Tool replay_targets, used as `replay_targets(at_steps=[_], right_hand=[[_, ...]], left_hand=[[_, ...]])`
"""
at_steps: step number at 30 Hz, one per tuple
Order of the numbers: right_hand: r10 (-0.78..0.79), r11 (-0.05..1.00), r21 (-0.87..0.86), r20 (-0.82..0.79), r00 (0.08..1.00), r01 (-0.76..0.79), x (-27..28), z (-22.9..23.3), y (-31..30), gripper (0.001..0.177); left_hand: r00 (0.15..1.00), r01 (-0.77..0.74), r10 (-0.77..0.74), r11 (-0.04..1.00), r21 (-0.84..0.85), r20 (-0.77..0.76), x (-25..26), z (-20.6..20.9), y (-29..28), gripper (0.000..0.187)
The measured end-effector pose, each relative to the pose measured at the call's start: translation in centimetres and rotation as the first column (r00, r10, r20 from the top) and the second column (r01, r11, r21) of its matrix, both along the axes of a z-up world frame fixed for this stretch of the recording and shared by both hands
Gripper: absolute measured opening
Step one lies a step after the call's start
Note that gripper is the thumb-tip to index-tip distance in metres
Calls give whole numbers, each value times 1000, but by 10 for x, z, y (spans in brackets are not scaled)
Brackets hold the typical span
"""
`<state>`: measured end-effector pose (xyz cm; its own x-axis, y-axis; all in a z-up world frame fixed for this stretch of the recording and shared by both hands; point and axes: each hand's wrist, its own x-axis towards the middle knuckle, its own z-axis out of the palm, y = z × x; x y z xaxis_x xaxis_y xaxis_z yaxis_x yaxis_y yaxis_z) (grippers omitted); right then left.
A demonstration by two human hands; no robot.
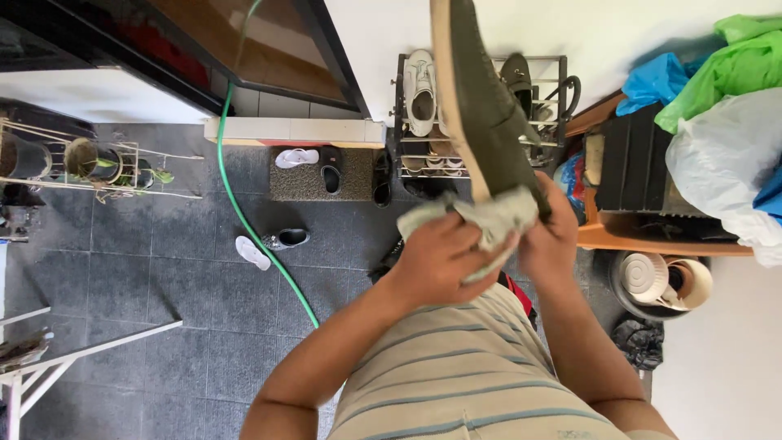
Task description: Cleaning multiple pairs of shoes from a rack and the floor using a cloth
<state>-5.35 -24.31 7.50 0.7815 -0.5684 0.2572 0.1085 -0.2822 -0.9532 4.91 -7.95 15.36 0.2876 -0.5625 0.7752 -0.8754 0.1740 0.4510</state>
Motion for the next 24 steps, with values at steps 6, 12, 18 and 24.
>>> replay_targets(at_steps=[6, 12, 18, 24], right_hand=[[-9, 736, 670, 155, 988, -99, -8, -43, 6, 21], [259, 725, 527, 387, 885, -443, -7, -24, 44, 21], [-29, 841, 529, 256, 966, -115, 2, -12, 30, 10], [-75, 718, 685, 249, 966, -121, 13, -37, 18, 17]], left_hand=[[909, -350, 354, 935, -58, 219, 0, -109, 73, 37], [877, -461, 413, 867, -191, -246, 58, 44, 33, 48], [902, -382, 401, 914, -138, 162, 27, 14, 1, 38], [977, -202, 209, 971, -125, 50, 12, -24, 4, 37]])
